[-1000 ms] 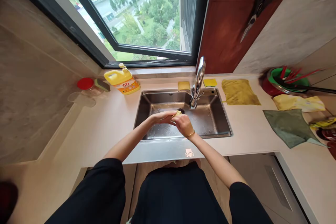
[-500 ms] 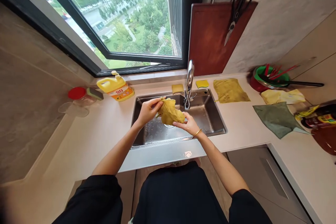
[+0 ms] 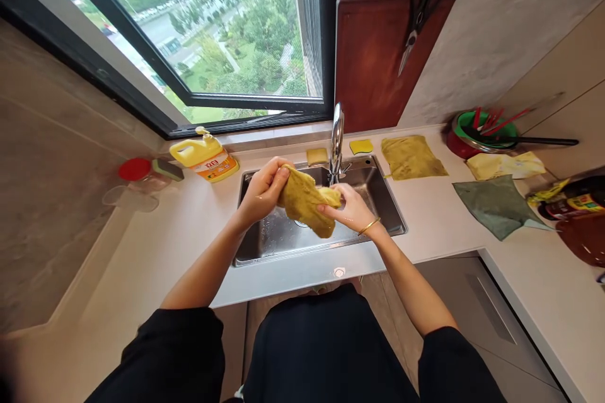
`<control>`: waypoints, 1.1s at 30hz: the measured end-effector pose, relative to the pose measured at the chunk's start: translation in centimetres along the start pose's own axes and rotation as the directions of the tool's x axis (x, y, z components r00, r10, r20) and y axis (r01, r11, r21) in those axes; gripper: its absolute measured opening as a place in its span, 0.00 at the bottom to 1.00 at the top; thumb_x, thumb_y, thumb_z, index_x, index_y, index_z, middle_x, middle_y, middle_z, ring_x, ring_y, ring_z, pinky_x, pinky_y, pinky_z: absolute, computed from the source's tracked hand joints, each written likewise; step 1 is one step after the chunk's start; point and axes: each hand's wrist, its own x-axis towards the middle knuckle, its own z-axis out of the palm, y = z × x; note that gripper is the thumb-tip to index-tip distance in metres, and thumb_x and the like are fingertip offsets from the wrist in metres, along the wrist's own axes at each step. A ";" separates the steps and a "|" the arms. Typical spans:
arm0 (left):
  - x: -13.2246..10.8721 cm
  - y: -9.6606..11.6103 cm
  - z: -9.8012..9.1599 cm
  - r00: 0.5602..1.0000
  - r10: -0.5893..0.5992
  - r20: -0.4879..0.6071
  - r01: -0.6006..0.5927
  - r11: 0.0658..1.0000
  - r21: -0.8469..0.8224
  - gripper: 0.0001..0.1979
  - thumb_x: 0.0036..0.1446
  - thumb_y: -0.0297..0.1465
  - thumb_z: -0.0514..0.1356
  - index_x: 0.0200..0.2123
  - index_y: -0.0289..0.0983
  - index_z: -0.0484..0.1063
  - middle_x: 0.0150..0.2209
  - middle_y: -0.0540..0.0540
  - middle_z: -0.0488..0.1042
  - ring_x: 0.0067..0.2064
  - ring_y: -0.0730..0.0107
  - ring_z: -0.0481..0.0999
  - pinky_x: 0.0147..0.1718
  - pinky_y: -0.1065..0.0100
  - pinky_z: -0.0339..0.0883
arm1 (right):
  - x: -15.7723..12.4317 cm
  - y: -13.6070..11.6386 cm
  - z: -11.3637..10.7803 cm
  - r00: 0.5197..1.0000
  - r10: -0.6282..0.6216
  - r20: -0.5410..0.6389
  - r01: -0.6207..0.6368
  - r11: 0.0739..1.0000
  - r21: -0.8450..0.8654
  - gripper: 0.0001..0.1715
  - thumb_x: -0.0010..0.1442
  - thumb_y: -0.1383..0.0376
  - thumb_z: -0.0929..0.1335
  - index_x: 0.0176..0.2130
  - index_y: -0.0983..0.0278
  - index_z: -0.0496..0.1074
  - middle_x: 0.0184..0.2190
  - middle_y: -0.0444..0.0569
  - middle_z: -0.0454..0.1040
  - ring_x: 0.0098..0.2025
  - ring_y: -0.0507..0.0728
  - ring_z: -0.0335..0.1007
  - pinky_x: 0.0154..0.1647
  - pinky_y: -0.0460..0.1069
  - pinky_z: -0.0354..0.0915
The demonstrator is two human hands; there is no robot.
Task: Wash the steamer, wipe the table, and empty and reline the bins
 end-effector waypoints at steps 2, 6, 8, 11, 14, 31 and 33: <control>1.0 1.3 -0.2 0.999 0.039 0.013 -0.038 0.995 -0.094 0.16 0.67 0.40 0.47 0.40 0.37 0.69 0.34 0.48 0.72 0.35 0.72 0.71 0.36 0.71 0.66 | 0.4 -0.1 -0.3 0.999 -0.017 0.041 0.010 0.984 0.180 0.45 0.45 0.45 0.75 0.56 0.59 0.63 0.51 0.53 0.70 0.52 0.61 0.69 0.52 0.55 0.66; 4.0 4.1 -1.4 0.987 0.128 0.102 -0.101 0.968 -0.231 0.18 0.65 0.44 0.49 0.40 0.37 0.70 0.35 0.47 0.72 0.37 0.69 0.73 0.38 0.69 0.68 | 2.0 -0.5 -1.7 0.980 -0.122 0.154 0.044 0.901 0.431 0.55 0.47 0.36 0.69 0.64 0.54 0.51 0.61 0.51 0.62 0.62 0.61 0.59 0.61 0.57 0.60; 5.7 5.2 -2.1 0.959 0.178 0.219 -0.121 0.961 -0.250 0.18 0.64 0.45 0.51 0.40 0.36 0.71 0.35 0.46 0.73 0.39 0.68 0.73 0.39 0.68 0.68 | 2.9 -1.0 -2.8 0.976 -0.145 0.165 0.069 0.915 0.398 0.52 0.49 0.37 0.69 0.64 0.54 0.53 0.62 0.50 0.60 0.64 0.61 0.56 0.63 0.57 0.57; 8.0 6.2 -2.7 0.889 0.233 0.394 -0.144 0.959 -0.244 0.17 0.63 0.43 0.54 0.39 0.35 0.72 0.36 0.46 0.74 0.39 0.68 0.73 0.40 0.68 0.68 | 3.9 -2.4 -5.0 0.959 -0.212 0.190 0.158 0.952 0.264 0.45 0.43 0.47 0.77 0.56 0.56 0.64 0.57 0.49 0.66 0.62 0.62 0.58 0.62 0.56 0.57; 9.7 6.5 -2.8 0.852 0.262 0.453 -0.177 0.959 -0.223 0.14 0.63 0.39 0.55 0.39 0.34 0.73 0.36 0.46 0.74 0.39 0.70 0.73 0.40 0.68 0.67 | 4.4 -4.7 -6.9 0.948 -0.266 0.175 0.212 0.938 0.275 0.28 0.45 0.51 0.77 0.41 0.60 0.69 0.40 0.46 0.73 0.46 0.57 0.69 0.50 0.53 0.65; 23.4 -1.4 -4.7 0.976 0.010 0.217 -0.049 0.983 0.176 0.08 0.52 0.28 0.59 0.34 0.30 0.75 0.24 0.51 0.62 0.38 0.66 0.68 0.40 0.66 0.61 | 14.4 -6.2 -17.7 0.994 0.022 -0.106 -0.012 0.996 0.093 0.14 0.54 0.63 0.73 0.30 0.65 0.65 0.25 0.38 0.68 0.27 0.45 0.66 0.30 0.44 0.65; 25.0 -3.3 -3.2 0.981 0.009 0.195 -0.043 0.985 0.170 0.07 0.49 0.28 0.61 0.32 0.32 0.76 0.23 0.50 0.64 0.37 0.66 0.69 0.39 0.67 0.61 | 16.7 -4.4 -18.3 0.975 0.083 -0.206 -0.047 0.984 0.172 0.16 0.51 0.66 0.75 0.33 0.64 0.64 0.27 0.39 0.69 0.27 0.47 0.67 0.29 0.46 0.68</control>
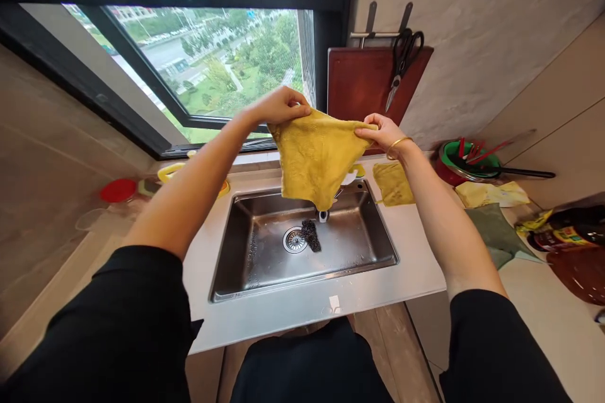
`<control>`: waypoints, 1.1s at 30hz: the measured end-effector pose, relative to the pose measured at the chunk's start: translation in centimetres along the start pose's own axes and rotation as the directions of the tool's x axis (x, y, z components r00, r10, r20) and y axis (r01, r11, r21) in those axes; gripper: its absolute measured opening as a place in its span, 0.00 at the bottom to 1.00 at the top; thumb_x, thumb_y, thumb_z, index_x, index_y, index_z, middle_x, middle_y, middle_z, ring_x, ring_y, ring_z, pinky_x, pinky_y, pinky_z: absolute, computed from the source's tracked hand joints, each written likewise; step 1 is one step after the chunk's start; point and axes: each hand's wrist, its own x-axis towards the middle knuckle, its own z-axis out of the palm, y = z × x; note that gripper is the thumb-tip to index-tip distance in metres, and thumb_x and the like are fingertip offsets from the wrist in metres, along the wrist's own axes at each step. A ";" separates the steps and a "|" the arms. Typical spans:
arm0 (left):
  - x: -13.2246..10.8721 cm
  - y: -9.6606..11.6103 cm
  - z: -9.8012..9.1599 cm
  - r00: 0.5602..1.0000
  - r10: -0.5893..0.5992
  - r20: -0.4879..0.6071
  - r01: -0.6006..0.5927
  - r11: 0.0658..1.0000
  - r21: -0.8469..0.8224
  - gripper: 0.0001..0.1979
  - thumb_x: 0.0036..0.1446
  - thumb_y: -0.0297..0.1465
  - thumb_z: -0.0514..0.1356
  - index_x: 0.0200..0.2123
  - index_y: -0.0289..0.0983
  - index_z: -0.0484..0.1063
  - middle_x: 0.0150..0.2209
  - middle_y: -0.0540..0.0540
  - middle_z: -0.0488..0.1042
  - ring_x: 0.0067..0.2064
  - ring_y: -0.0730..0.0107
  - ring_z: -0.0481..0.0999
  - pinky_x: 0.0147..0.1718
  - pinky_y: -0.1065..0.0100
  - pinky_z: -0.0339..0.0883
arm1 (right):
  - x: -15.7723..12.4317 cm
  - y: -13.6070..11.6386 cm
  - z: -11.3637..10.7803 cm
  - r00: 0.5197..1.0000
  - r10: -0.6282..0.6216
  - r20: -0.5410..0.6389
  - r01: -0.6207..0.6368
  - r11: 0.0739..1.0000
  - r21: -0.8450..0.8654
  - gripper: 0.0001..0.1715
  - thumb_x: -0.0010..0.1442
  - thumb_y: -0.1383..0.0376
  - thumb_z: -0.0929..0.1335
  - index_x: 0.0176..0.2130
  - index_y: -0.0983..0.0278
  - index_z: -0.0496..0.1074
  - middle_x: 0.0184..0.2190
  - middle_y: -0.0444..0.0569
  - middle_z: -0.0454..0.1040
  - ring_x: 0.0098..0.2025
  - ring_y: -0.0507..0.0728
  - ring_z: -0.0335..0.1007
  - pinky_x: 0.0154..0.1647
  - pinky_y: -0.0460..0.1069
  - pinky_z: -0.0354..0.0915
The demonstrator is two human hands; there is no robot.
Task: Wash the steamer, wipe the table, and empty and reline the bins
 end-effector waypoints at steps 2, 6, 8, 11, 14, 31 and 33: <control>1.6 -1.8 2.1 1.000 -0.017 -0.021 0.017 1.000 0.010 0.07 0.50 0.29 0.61 0.32 0.32 0.76 0.23 0.49 0.67 0.37 0.66 0.69 0.39 0.67 0.62 | 2.3 2.2 0.0 0.994 0.045 -0.099 -0.040 0.998 0.051 0.23 0.44 0.69 0.77 0.35 0.62 0.63 0.27 0.39 0.70 0.26 0.50 0.68 0.26 0.48 0.70; 3.1 -6.1 7.6 0.991 -0.110 -0.083 0.106 0.993 -0.041 0.09 0.54 0.31 0.59 0.34 0.32 0.76 0.27 0.48 0.72 0.35 0.68 0.70 0.40 0.68 0.64 | 5.2 7.0 1.7 0.956 0.080 -0.282 -0.062 0.995 0.073 0.26 0.41 0.69 0.76 0.39 0.61 0.64 0.28 0.39 0.70 0.26 0.50 0.68 0.25 0.47 0.70; 2.7 -8.0 10.6 0.980 -0.182 -0.080 0.169 0.974 -0.153 0.10 0.55 0.31 0.58 0.37 0.31 0.75 0.30 0.46 0.75 0.36 0.69 0.71 0.41 0.67 0.65 | 5.6 8.8 3.3 0.935 0.133 -0.328 -0.114 0.990 0.078 0.26 0.42 0.68 0.75 0.40 0.62 0.64 0.30 0.40 0.70 0.27 0.50 0.68 0.26 0.46 0.70; 0.4 -9.9 14.4 0.954 -0.298 -0.046 0.263 0.898 -0.354 0.16 0.55 0.30 0.59 0.46 0.29 0.72 0.39 0.40 0.77 0.40 0.69 0.74 0.45 0.66 0.66 | 5.1 10.8 5.8 0.913 0.280 -0.297 -0.255 0.959 0.122 0.20 0.47 0.67 0.74 0.39 0.62 0.66 0.30 0.41 0.71 0.27 0.49 0.67 0.26 0.46 0.69; -4.4 -10.5 16.8 0.924 -0.379 -0.041 0.335 0.858 -0.390 0.20 0.54 0.27 0.59 0.51 0.30 0.70 0.48 0.37 0.75 0.46 0.67 0.74 0.50 0.64 0.65 | 3.0 12.7 7.1 0.892 0.381 -0.242 -0.334 0.918 0.214 0.13 0.54 0.62 0.71 0.39 0.61 0.66 0.31 0.42 0.71 0.28 0.47 0.68 0.27 0.43 0.69; -42.2 1.1 31.4 0.612 -0.790 0.022 0.719 0.545 -0.430 0.13 0.57 0.36 0.55 0.40 0.35 0.75 0.39 0.41 0.80 0.43 0.64 0.78 0.42 0.66 0.70 | -26.2 27.0 7.8 0.831 0.556 0.002 -0.528 0.788 0.317 0.21 0.41 0.54 0.74 0.33 0.62 0.69 0.27 0.44 0.74 0.26 0.49 0.69 0.31 0.47 0.67; -43.6 3.2 32.9 0.621 -0.783 -0.044 0.711 0.585 -0.390 0.13 0.58 0.35 0.54 0.40 0.37 0.75 0.41 0.42 0.79 0.46 0.64 0.77 0.44 0.65 0.70 | -29.6 27.8 7.0 0.845 0.534 0.036 -0.520 0.803 0.293 0.21 0.40 0.54 0.73 0.32 0.63 0.69 0.25 0.44 0.74 0.25 0.50 0.68 0.30 0.47 0.67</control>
